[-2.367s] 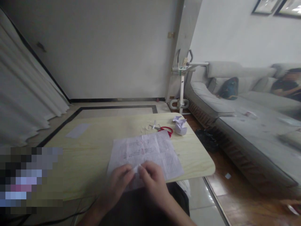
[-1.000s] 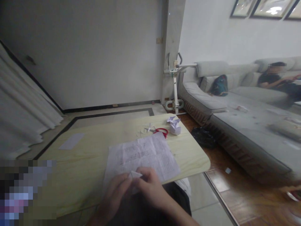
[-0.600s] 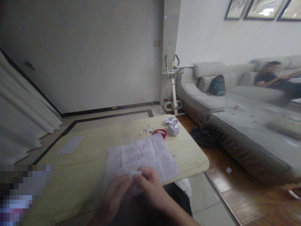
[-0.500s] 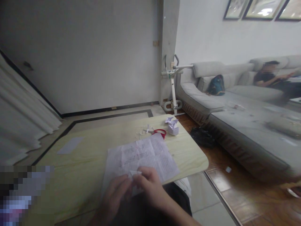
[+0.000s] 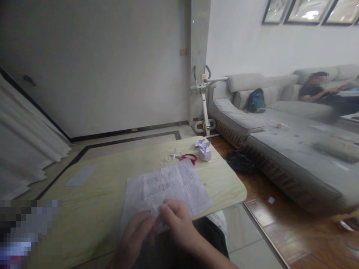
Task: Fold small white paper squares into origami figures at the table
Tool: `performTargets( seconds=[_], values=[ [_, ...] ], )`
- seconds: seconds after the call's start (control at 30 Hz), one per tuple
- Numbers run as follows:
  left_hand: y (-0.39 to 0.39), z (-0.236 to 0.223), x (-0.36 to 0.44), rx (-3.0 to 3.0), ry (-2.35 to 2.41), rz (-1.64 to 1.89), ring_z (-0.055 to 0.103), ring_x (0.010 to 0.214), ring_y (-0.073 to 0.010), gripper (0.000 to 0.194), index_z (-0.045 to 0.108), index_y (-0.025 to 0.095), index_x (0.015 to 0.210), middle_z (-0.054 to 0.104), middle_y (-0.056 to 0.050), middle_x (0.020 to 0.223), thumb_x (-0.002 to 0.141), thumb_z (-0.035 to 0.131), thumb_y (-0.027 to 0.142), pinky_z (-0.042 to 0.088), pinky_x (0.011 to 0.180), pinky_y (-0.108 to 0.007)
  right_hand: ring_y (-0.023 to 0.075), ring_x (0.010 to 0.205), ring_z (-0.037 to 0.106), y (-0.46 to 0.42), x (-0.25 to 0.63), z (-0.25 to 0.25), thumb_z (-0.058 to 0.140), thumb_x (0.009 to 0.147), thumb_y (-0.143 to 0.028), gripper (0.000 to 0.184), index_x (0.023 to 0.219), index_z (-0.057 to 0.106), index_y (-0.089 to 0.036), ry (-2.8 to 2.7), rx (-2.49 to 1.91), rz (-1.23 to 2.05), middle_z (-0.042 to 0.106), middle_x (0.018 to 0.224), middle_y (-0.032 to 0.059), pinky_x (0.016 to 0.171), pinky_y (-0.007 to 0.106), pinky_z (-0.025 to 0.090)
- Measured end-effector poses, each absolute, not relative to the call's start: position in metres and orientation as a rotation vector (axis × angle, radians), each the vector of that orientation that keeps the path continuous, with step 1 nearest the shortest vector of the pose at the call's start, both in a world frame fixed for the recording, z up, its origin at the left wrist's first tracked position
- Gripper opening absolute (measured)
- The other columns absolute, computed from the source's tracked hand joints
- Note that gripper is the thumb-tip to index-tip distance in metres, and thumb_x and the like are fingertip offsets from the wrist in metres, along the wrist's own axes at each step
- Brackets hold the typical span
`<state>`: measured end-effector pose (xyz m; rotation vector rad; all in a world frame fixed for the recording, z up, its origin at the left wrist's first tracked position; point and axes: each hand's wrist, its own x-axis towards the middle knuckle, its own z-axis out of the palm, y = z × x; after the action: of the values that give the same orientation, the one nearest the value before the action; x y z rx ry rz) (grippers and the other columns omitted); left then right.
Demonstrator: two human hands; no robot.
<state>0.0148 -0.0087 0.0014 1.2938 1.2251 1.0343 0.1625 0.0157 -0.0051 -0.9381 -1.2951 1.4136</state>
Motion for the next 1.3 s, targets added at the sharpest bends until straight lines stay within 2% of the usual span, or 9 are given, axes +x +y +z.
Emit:
performTargets(
  seconds=[0.2,0.43,0.63,0.77,0.9,1.07,1.3],
  values=[
    [-0.004,-0.004,0.012,1.303,1.222,1.046,0.053,0.051,-0.0161,0.041,0.054,0.023,0.056,0.054,0.001,0.051,0.081,0.058,0.055,0.047,0.051,-0.026,0.0119,0.053,0.046,0.013,0.165,0.002,0.054,0.087,-0.058,0.049,0.059,0.052,-0.018,-1.308,-0.879,1.483,0.048,0.055,-0.0026,0.053,0.023,0.038],
    [-0.014,-0.008,0.015,1.176,1.341,1.191,0.057,0.052,-0.0166,0.025,0.065,0.022,0.079,0.058,0.003,0.056,0.08,0.064,0.048,0.052,0.054,-0.028,0.0114,0.053,0.043,0.014,0.163,-0.009,0.057,0.082,-0.062,0.052,0.055,0.049,-0.018,-1.303,-0.889,1.507,0.044,0.054,-0.0033,0.051,0.023,0.036],
    [-0.011,-0.003,0.016,1.302,1.316,1.134,0.053,0.051,-0.0157,0.038,0.057,0.024,0.059,0.055,0.002,0.053,0.083,0.06,0.053,0.05,0.052,-0.026,0.0126,0.055,0.045,0.013,0.161,-0.014,0.061,0.08,-0.058,0.046,0.058,0.053,-0.018,-1.186,-0.943,1.568,0.047,0.056,-0.0024,0.053,0.023,0.038],
    [-0.011,-0.004,0.016,1.32,1.311,1.108,0.051,0.052,-0.0154,0.041,0.054,0.023,0.057,0.052,0.002,0.053,0.085,0.057,0.054,0.047,0.051,-0.025,0.0112,0.052,0.039,0.014,0.161,-0.01,0.06,0.082,-0.054,0.047,0.054,0.045,-0.019,-1.247,-0.977,1.494,0.041,0.053,-0.0038,0.05,0.023,0.034],
    [-0.011,-0.005,0.012,1.318,1.374,1.088,0.054,0.057,-0.0157,0.034,0.056,0.022,0.066,0.053,0.003,0.06,0.081,0.062,0.052,0.048,0.059,-0.025,0.0113,0.052,0.038,0.015,0.161,-0.007,0.056,0.081,-0.053,0.046,0.052,0.043,-0.02,-1.24,-1.034,1.449,0.038,0.052,-0.0038,0.047,0.023,0.033],
    [-0.005,0.0,0.008,1.481,1.196,0.903,0.049,0.055,-0.0142,0.042,0.046,0.022,0.058,0.044,0.004,0.054,0.091,0.048,0.048,0.041,0.057,-0.024,0.0123,0.053,0.039,0.016,0.161,-0.011,0.052,0.083,-0.047,0.042,0.052,0.044,-0.02,-1.269,-1.061,1.377,0.04,0.052,-0.0028,0.049,0.024,0.034],
    [-0.006,0.002,0.013,1.477,1.261,0.939,0.047,0.053,-0.0136,0.041,0.048,0.022,0.062,0.044,0.004,0.055,0.093,0.046,0.048,0.039,0.053,-0.023,0.0128,0.053,0.04,0.017,0.161,-0.011,0.048,0.085,-0.041,0.039,0.052,0.041,-0.021,-1.344,-1.061,1.25,0.039,0.053,-0.003,0.05,0.025,0.033]
  ],
)
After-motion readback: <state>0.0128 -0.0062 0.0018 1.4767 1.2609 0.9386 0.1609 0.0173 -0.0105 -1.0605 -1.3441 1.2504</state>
